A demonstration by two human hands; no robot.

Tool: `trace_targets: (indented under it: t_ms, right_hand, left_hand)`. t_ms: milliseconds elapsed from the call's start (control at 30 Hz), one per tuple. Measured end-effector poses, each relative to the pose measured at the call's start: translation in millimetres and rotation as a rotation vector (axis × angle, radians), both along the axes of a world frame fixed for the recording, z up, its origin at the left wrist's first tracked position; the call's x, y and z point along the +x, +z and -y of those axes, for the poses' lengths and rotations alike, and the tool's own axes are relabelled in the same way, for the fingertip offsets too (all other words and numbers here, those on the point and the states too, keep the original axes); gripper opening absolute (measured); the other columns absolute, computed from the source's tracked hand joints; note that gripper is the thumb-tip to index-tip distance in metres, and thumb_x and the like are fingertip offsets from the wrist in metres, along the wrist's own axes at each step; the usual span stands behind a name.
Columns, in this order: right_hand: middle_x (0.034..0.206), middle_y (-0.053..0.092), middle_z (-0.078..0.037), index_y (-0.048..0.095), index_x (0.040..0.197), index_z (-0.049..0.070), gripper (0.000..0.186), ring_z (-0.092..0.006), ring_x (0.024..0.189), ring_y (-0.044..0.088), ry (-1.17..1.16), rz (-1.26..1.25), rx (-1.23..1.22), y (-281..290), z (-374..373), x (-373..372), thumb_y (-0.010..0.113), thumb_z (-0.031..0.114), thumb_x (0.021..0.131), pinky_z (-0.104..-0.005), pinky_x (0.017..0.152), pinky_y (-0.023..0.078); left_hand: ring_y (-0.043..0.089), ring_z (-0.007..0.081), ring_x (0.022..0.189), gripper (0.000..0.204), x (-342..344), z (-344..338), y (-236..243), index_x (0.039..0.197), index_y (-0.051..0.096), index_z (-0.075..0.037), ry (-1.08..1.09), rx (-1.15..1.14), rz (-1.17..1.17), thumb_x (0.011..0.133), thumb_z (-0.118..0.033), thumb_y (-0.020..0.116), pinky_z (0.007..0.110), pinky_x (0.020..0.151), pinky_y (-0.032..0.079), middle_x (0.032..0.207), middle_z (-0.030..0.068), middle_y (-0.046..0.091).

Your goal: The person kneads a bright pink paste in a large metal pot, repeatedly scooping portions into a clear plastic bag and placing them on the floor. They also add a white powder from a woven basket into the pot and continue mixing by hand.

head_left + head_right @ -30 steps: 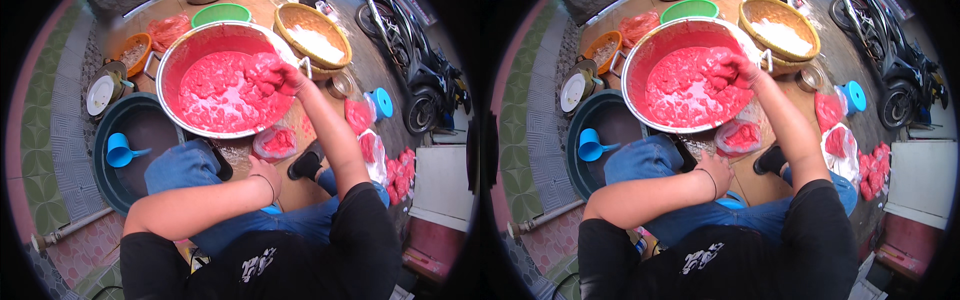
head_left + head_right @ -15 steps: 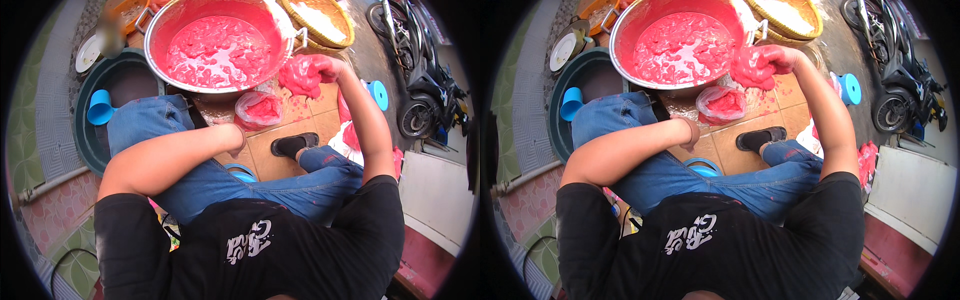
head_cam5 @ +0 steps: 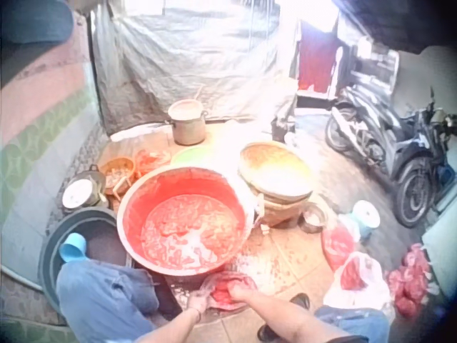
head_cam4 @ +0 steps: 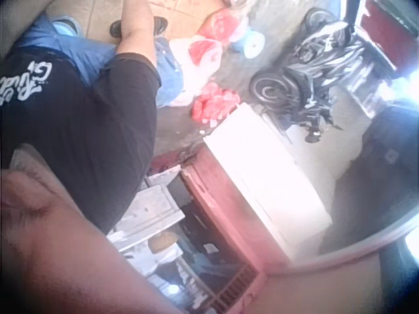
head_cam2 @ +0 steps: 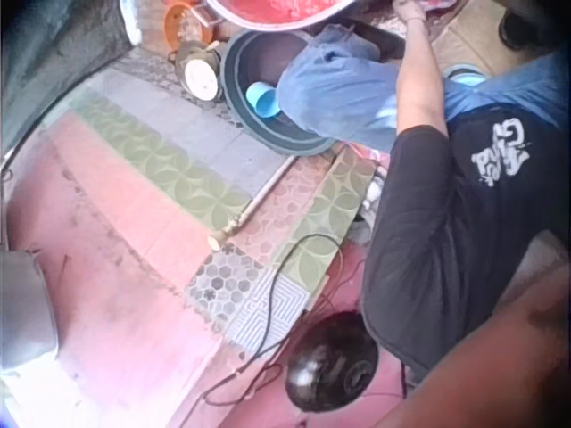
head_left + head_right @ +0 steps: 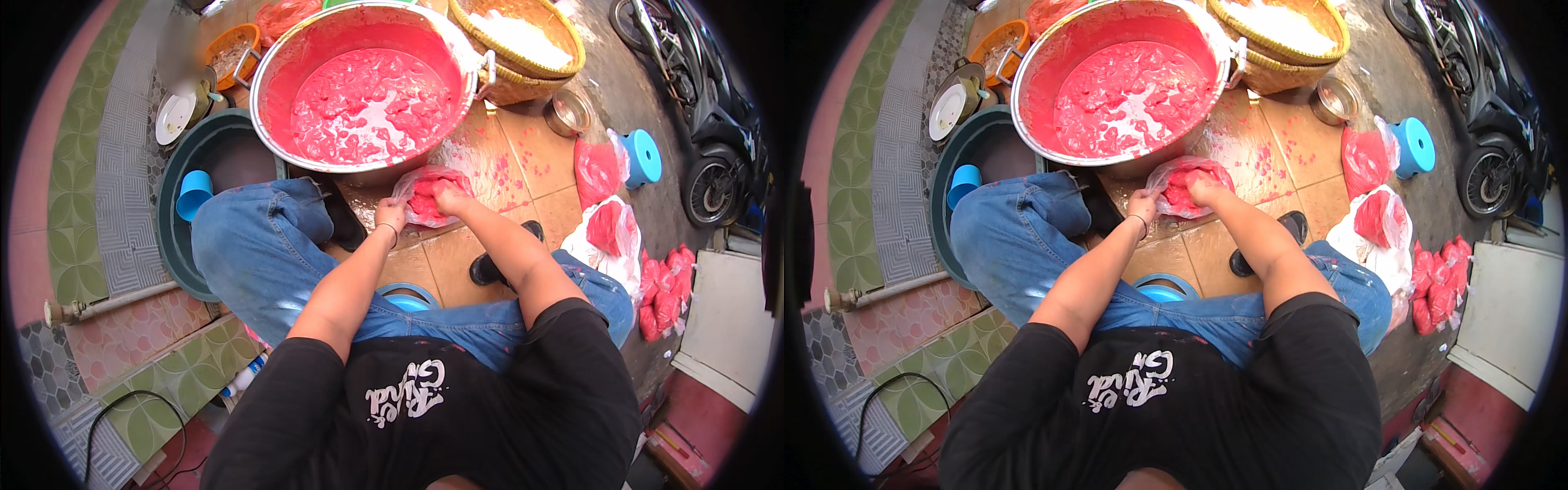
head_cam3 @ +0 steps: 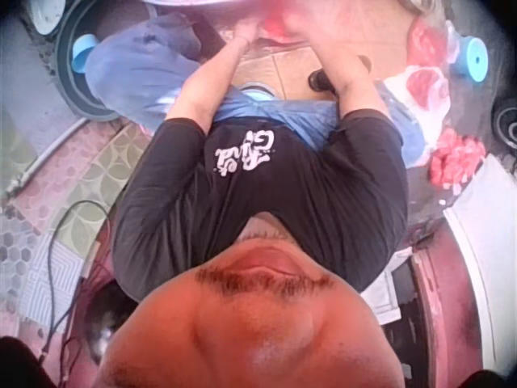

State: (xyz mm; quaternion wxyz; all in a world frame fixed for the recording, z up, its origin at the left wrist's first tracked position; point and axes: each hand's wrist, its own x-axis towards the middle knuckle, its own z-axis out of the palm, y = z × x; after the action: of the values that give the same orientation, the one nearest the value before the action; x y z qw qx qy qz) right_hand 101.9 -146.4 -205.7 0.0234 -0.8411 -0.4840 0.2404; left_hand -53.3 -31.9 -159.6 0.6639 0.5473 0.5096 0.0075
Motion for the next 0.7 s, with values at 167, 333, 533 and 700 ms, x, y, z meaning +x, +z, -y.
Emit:
trace_targets:
  t_ms: [167,333,533,700]
  right_hand:
    - [0.110,0.060,-0.014,0.061,0.109,0.012,0.032,-0.0248,0.102,0.058,-0.126,-0.205,0.053,41.0,-1.2,-17.8,0.052,0.029,0.084,-0.0366,0.087,0.045]
    - [0.111,0.060,-0.013,0.063,0.108,0.015,0.031,-0.0258,0.102,0.058,0.087,-0.292,-0.253,86.7,-18.0,26.2,0.052,0.027,0.081,-0.0353,0.086,0.045]
    - [0.115,0.058,-0.013,0.061,0.110,0.016,0.036,-0.0271,0.104,0.057,0.121,-0.404,-0.151,89.9,-34.2,22.8,0.050,0.035,0.082,-0.0368,0.087,0.044]
    - [0.100,0.065,-0.013,0.068,0.096,0.012,0.034,-0.0244,0.092,0.061,0.185,-0.462,-0.293,45.1,-31.0,26.3,0.066,0.028,0.066,-0.0370,0.081,0.046]
  left_hand:
    - [0.053,0.0185,0.072,0.013,7.4,-1.0,74.4,0.096,0.047,-0.006,0.231,-0.331,0.135,0.083,-0.008,0.052,0.035,0.060,0.048,0.081,0.0066,0.052]
    - [0.054,0.0207,0.077,0.017,28.0,-0.5,101.9,0.101,0.047,-0.004,0.219,-0.272,0.230,0.084,-0.006,0.051,0.036,0.065,0.048,0.085,0.0095,0.054]
    - [0.055,0.0177,0.084,0.024,14.4,-21.0,134.2,0.100,0.054,-0.004,-0.099,-0.164,-0.045,0.084,-0.022,0.059,0.032,0.072,0.046,0.093,0.0064,0.057]
    - [0.051,0.0140,0.091,0.029,-2.2,37.2,248.7,0.106,0.051,0.001,-0.277,0.284,0.543,0.090,-0.024,0.052,0.026,0.081,0.041,0.100,0.0084,0.055]
